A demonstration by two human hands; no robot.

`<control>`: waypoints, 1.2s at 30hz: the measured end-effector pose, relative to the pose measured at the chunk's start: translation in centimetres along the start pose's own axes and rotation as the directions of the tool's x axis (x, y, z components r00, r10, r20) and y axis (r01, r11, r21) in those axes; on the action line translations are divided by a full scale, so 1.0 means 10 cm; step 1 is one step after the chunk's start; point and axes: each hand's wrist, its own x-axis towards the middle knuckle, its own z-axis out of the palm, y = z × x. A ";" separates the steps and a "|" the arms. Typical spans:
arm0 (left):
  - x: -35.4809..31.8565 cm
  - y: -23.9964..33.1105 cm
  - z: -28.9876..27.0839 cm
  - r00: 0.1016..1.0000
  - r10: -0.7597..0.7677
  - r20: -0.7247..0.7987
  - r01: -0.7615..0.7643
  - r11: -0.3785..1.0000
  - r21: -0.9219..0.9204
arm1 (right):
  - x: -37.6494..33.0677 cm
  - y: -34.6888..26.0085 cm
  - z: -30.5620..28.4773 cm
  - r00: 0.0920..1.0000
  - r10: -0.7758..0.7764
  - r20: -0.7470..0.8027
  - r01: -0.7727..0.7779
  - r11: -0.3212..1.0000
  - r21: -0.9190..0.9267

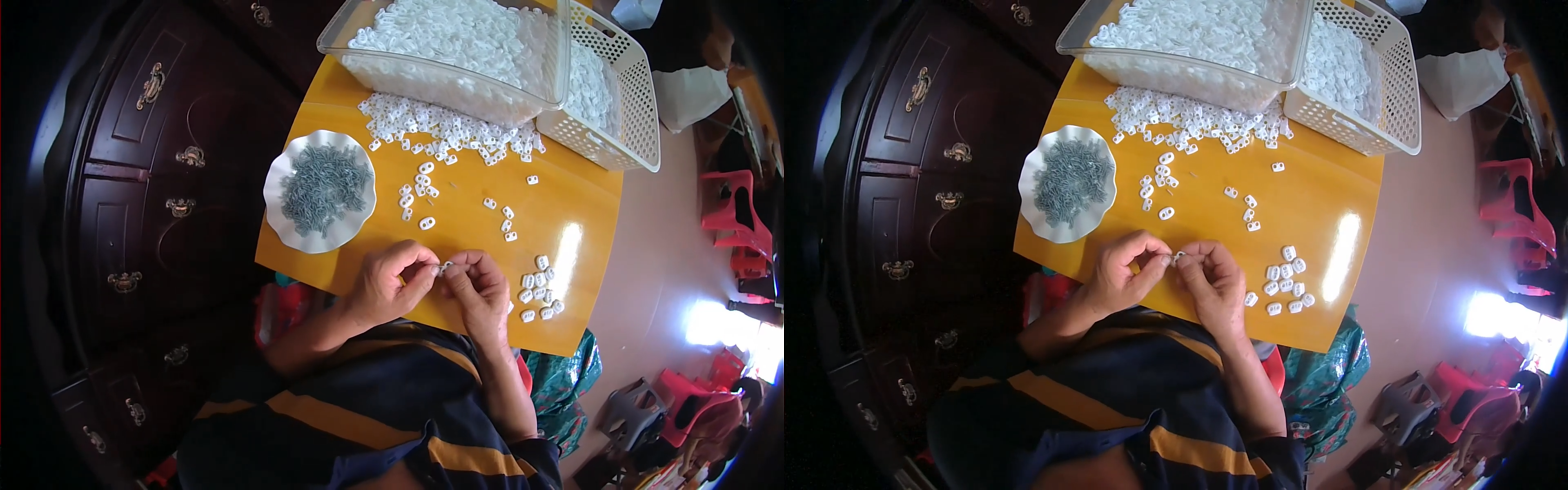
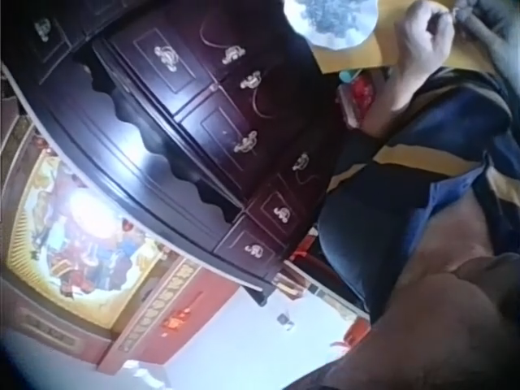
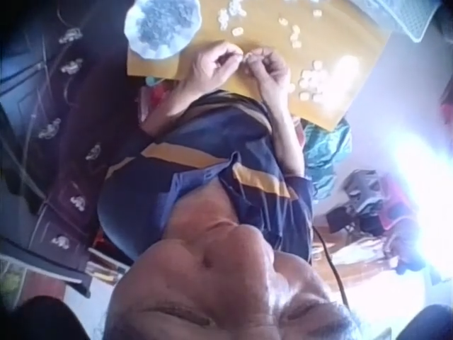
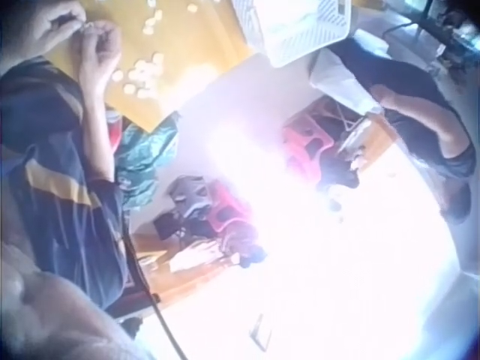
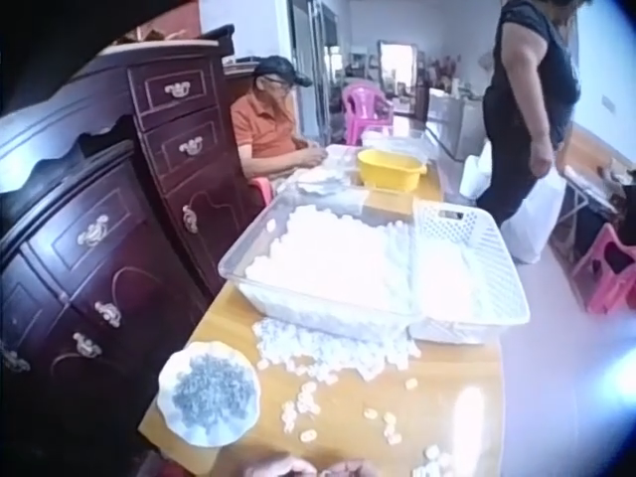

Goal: Assemble small plastic components by manually inserting metal pins.

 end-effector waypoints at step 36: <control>0.31 0.03 -0.18 1.000 -0.008 0.014 0.006 0.983 0.184 | -0.05 0.01 -0.12 0.992 -0.096 -0.078 0.101 0.993 0.055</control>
